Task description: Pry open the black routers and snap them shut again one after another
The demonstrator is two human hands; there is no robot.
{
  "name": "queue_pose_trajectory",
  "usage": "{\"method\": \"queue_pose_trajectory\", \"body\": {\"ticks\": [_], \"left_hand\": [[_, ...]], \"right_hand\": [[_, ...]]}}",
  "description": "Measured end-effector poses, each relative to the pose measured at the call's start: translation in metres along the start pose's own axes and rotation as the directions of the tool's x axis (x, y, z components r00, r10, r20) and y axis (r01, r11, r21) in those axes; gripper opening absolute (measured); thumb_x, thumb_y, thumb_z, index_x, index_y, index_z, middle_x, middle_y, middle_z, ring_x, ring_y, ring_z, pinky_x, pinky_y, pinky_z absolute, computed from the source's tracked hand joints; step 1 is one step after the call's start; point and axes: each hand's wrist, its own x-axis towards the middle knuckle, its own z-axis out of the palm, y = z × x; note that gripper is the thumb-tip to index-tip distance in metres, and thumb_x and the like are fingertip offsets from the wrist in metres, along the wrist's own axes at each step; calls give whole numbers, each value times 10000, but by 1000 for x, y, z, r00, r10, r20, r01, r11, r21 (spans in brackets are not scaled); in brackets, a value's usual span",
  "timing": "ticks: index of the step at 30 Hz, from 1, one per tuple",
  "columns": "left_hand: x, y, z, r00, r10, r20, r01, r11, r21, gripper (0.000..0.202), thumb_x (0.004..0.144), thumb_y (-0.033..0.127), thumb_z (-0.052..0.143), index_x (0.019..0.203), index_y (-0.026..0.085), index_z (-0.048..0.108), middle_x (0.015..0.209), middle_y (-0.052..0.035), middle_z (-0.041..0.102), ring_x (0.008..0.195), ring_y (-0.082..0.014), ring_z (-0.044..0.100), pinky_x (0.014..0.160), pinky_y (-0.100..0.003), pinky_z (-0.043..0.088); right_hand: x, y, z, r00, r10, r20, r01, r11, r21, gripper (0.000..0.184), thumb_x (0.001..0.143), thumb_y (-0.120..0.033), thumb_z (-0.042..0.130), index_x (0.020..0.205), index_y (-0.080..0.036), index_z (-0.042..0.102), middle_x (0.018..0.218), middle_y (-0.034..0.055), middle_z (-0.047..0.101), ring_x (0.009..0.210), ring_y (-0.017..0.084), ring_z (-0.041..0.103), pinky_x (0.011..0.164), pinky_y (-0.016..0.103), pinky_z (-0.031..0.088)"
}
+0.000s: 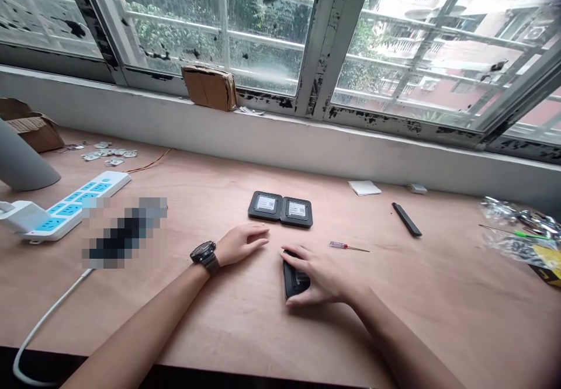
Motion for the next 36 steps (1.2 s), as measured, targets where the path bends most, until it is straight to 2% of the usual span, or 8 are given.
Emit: {"method": "queue_pose_trajectory", "body": {"ticks": [5, 10, 18, 22, 26, 32, 36], "left_hand": [[-1, 0, 0, 1000, -5, 8, 5, 1000, -7, 372, 1005, 431, 582, 1308, 240, 681, 1329, -41, 689, 1225, -243, 636, 1069, -369, 473], [0, 1, -1, 1000, -15, 13, 15, 1000, 2, 376, 1004, 425, 587, 1317, 237, 675, 1332, -46, 686, 1222, -243, 639, 1064, -369, 476], [0, 0, 0, 1000, 7, 8, -7, 1000, 1, 373, 1010, 418, 579, 1323, 236, 668, 1322, -50, 692, 1208, -240, 649, 1060, -369, 480], [1, -1, 0, 1000, 24, 3, -24, 1000, 12, 361, 1007, 410, 584, 1310, 237, 674, 1317, -51, 695, 1204, -244, 651, 1050, -376, 485], [1, -1, 1, 999, 37, 1, -37, 999, 11, 344, 1007, 397, 590, 1301, 240, 679, 1310, -44, 700, 1203, -241, 652, 1043, -365, 486], [1, 0, 1, 999, 40, -15, -39, 999, 25, 333, 1010, 394, 586, 1283, 233, 687, 1291, -46, 710, 1169, -236, 674, 1004, -347, 513], [-1, 3, 0, 998, 52, -42, -47, 993, 110, 305, 1028, 392, 546, 1225, 233, 716, 1214, -51, 745, 1095, -236, 707, 941, -346, 551]], "right_hand": [[-2, -4, -7, 999, 23, 39, -22, 1000, -18, 1066, 738, -756, 709, 1566, -164, 391, 1602, 174, 389, 1419, 399, 426, 1192, 498, 346], [-3, 1, -4, 1000, 15, 24, -15, 1000, -1, 1088, 724, -759, 721, 1570, -163, 382, 1603, 182, 384, 1438, 398, 404, 1185, 499, 361], [-7, 7, 3, 1000, -7, 28, 7, 1000, 16, 1116, 724, -759, 723, 1612, -261, 266, 1648, 137, 309, 1454, 406, 377, 1173, 539, 363], [-2, 16, 10, 991, 81, -107, -84, 996, -23, 981, 796, -683, 712, 1586, -230, 348, 1631, 152, 338, 1451, 397, 377, 1172, 545, 362], [5, 27, 17, 949, 175, -260, -189, 981, -30, 846, 855, -634, 676, 1543, -209, 429, 1617, 154, 357, 1458, 366, 371, 1180, 528, 367], [9, 28, 24, 931, 212, -296, -234, 971, -40, 831, 884, -653, 625, 1569, -254, 373, 1644, 120, 309, 1483, 363, 327, 1196, 551, 340], [4, 25, 20, 922, 190, -337, -197, 980, 13, 837, 905, -644, 605, 1593, -269, 310, 1656, 106, 289, 1508, 341, 291, 1214, 542, 317]]}}
